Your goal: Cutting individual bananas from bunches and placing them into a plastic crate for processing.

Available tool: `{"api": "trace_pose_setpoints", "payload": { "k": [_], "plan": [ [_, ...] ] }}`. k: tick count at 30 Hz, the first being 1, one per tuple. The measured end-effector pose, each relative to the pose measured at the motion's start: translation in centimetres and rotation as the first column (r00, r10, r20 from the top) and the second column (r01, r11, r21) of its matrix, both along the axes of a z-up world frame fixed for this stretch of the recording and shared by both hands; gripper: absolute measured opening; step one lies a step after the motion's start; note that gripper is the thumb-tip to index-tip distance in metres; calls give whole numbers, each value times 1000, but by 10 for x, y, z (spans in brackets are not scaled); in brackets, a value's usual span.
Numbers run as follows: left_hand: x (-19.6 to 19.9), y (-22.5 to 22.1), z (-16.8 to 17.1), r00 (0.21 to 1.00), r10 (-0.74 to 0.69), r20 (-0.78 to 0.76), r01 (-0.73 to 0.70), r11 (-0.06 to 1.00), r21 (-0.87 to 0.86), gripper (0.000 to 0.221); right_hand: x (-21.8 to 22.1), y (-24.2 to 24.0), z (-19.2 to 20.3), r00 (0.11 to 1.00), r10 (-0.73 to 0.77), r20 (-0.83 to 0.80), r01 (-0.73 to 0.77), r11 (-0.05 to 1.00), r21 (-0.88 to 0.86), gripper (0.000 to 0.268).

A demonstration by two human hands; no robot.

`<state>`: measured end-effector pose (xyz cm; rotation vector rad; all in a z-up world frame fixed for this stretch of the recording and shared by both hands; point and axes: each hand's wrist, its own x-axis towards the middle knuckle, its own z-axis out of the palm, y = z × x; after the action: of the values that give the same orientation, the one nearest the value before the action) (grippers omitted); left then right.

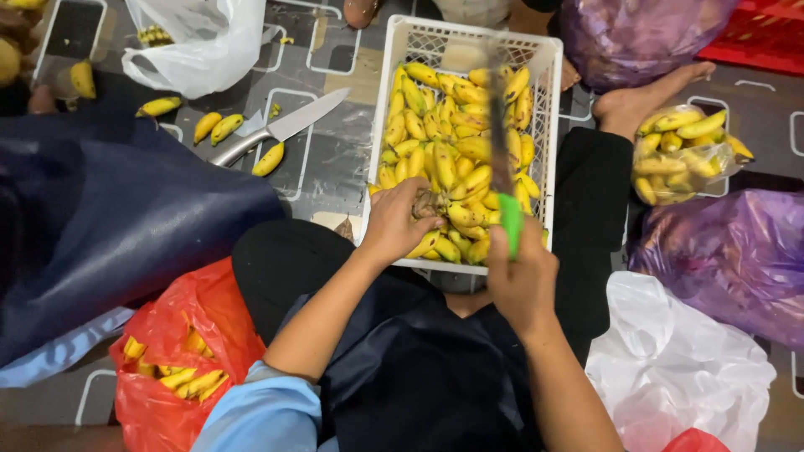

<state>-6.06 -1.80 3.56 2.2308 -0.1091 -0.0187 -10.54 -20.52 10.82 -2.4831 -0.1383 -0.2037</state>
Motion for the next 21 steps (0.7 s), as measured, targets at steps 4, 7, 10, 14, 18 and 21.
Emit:
{"api": "trace_pose_setpoints", "payload": {
  "k": [4, 7, 10, 14, 18, 21],
  "plan": [
    [1, 0, 2, 998, 36, 42, -34, 998, -48, 59, 0, -11, -48, 900, -49, 432, 8, 995, 96, 26],
    [0, -1, -3, 997, 37, 68, -34, 999, -43, 58, 2, 4, -95, 934, 98, 344, -39, 984, -174, 27],
    [3, 0, -12, 997, 24, 76, -23, 1000, -15, 59, 11, 7, -96, 993, 75, -88, -97, 955, -282, 38],
    [-2, 0, -4, 999, 29, 28, -27, 997, -67, 60, 19, 5, -34, 863, 90, -497, -18, 989, 147, 39],
    [-1, 3, 1, 1000, -9, -10, 9, 999, -37, 61, 13, -18, -11, 899, -31, -436, 99, 986, 134, 33],
    [3, 3, 18, 994, -81, -72, 84, 995, 48, 64, 20, -47, -21, 909, -168, -382, 181, 984, -3, 31]
  ]
}}
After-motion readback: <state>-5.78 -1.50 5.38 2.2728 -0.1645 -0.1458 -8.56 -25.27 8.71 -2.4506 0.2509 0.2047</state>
